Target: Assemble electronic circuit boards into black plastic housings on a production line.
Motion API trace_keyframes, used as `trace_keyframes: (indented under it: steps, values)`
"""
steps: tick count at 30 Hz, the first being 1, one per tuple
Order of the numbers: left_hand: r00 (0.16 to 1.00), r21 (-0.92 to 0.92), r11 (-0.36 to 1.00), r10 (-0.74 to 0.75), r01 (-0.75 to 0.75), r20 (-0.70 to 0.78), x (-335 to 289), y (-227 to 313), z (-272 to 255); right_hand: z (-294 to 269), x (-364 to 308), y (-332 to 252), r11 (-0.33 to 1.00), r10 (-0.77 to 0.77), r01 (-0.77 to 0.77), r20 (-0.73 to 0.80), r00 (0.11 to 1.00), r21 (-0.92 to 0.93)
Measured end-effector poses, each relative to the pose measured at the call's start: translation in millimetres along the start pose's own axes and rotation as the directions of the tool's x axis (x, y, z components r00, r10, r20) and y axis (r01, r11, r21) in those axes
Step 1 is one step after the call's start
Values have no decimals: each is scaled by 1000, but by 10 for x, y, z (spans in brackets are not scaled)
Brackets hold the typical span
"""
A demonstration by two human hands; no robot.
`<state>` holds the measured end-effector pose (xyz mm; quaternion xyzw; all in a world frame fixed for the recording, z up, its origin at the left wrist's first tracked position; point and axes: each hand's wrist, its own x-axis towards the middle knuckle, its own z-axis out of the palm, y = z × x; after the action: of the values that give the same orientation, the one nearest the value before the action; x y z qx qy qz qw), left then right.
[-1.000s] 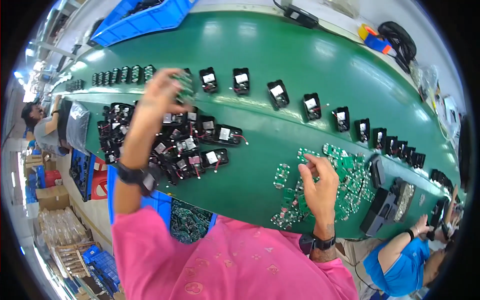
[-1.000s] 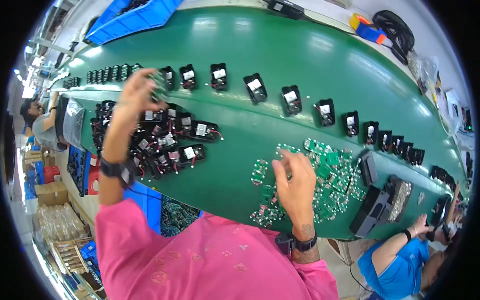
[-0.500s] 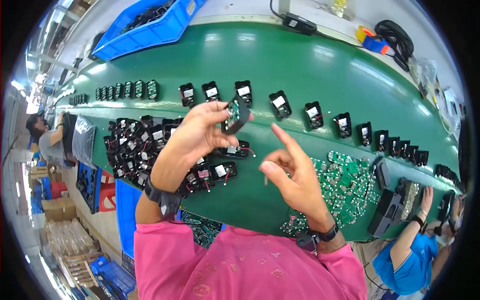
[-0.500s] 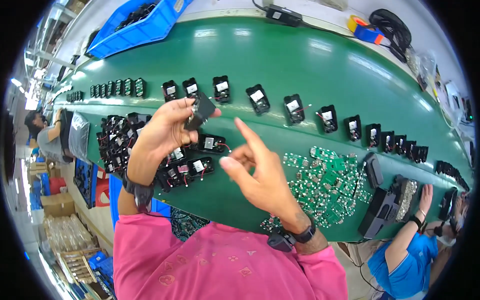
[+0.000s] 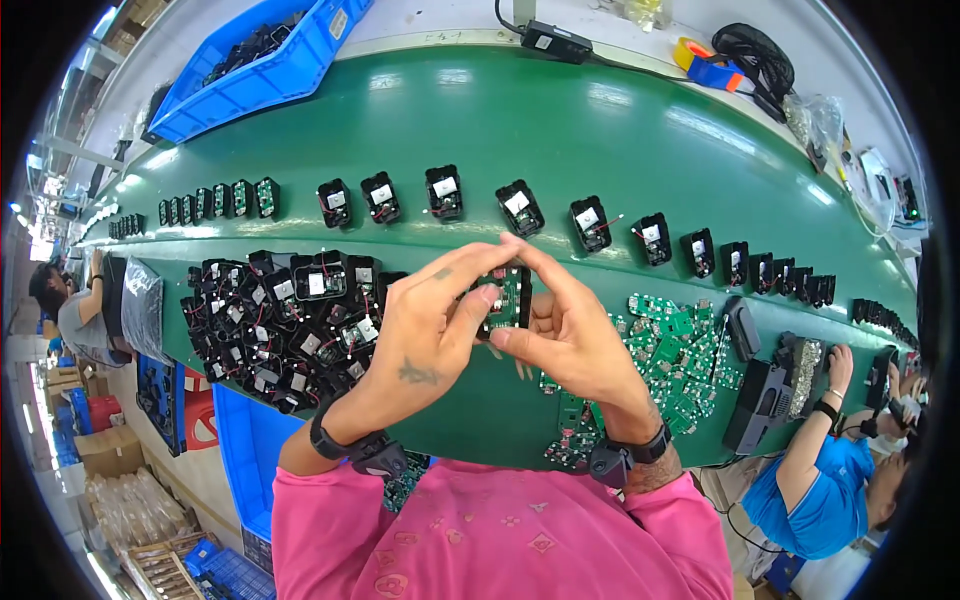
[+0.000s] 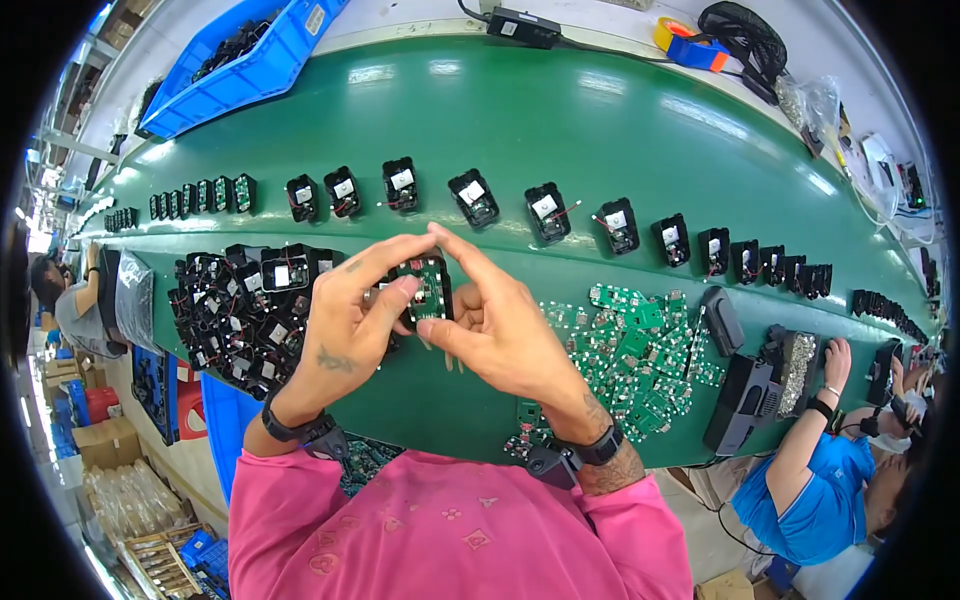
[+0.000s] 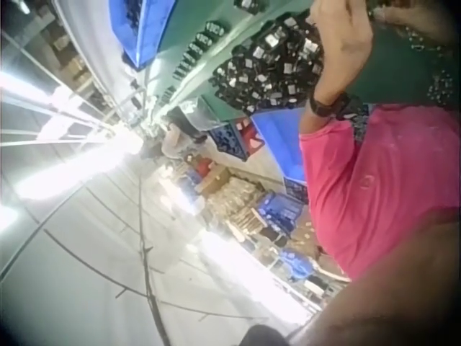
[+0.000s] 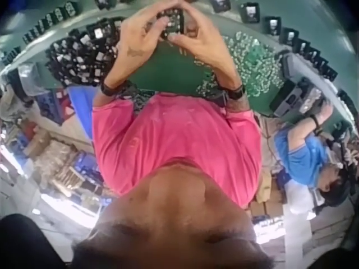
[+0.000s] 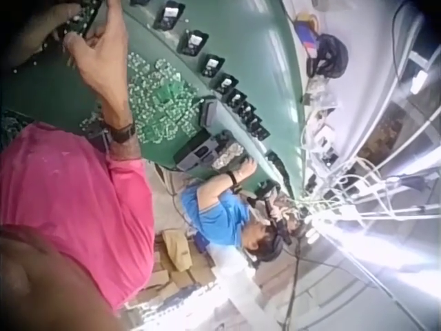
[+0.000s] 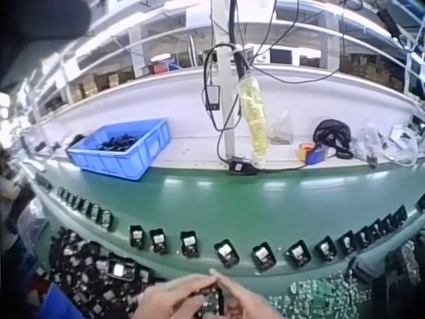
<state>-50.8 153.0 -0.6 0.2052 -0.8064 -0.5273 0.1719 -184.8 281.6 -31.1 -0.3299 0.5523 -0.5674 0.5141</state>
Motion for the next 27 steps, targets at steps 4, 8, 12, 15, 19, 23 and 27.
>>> trace_keyframes:
  steps: [4,8,12,15,19,23,27]
  values:
    - [998,-14,999,-43,42,-36,-58,-23,97,-25,-48,15,994,16,-18,-23,1000,-107]
    - [996,-38,999,13,-16,-91,-69,-133,174,-35,-24,62,988,25,-32,-47,999,-150]
    - [998,23,1000,1,0,-69,-108,-230,134,-20,-48,146,989,49,-50,-11,999,-143]
    - [985,130,991,14,9,-172,-1,-395,-80,-75,-170,220,997,0,-1,16,1000,79]
    - [926,103,984,-97,144,-364,411,-1001,-1193,-410,-523,565,902,-93,-66,-343,935,-426]
    - [989,703,711,114,-13,-98,431,-2351,-2932,-425,-691,642,681,-150,-130,-310,939,-721]
    - [900,502,781,-171,372,-401,808,-2540,-2454,-308,-633,685,451,-200,-110,-220,955,-886]
